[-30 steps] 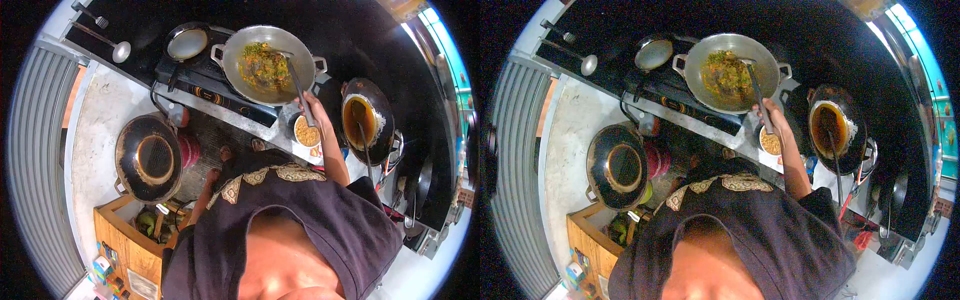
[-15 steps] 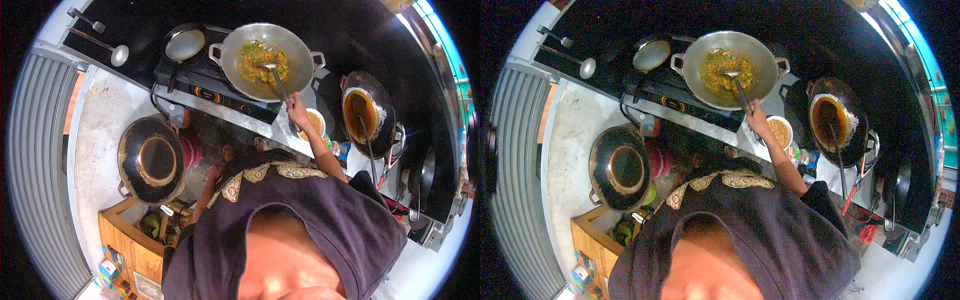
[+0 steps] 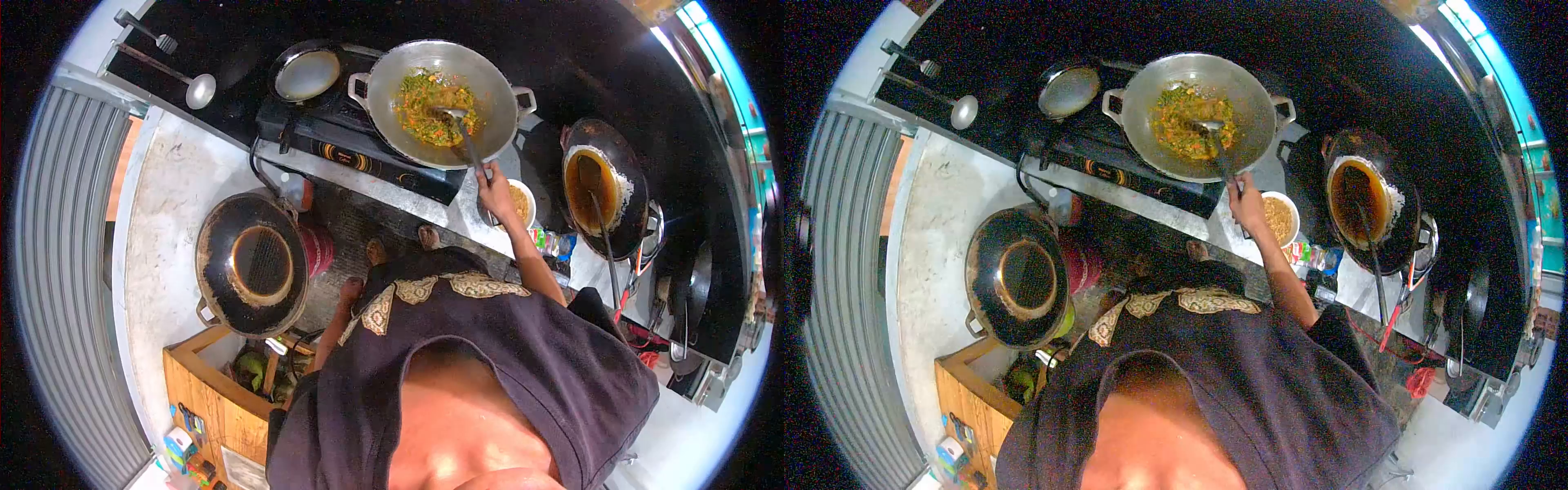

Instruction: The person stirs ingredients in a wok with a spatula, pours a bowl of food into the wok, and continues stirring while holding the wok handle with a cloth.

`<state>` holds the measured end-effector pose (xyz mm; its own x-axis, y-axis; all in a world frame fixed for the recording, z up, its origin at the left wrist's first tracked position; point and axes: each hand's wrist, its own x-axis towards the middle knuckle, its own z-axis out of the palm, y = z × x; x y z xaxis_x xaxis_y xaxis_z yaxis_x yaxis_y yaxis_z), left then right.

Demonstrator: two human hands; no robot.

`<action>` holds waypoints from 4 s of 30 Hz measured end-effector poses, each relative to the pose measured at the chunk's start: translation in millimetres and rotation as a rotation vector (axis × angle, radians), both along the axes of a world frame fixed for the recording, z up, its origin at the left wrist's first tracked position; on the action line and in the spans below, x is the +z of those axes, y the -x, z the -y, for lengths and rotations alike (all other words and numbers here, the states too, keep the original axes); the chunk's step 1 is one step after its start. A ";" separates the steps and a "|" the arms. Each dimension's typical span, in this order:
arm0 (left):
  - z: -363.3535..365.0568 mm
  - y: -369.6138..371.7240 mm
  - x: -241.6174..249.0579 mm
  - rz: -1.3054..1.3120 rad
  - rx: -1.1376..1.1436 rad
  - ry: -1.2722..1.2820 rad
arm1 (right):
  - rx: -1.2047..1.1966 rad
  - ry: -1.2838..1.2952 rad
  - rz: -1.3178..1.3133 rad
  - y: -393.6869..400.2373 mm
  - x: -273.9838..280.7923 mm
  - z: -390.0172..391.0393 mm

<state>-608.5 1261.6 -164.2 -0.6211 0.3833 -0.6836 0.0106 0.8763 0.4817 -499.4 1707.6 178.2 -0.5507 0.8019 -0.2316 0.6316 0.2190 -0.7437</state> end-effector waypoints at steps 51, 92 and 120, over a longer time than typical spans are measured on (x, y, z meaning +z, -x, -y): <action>62.0 66.8 -62.4 0.038 -0.270 -0.046 | 0.584 -0.421 0.060 -24.3 46.0 -68.7; -63.0 49.0 313.9 -0.148 -0.868 -0.434 | 0.500 -0.400 0.271 -59.4 46.4 -97.7; -115.3 -39.0 345.4 0.296 -0.721 -0.564 | 0.621 -0.266 0.084 -32.1 29.4 -98.4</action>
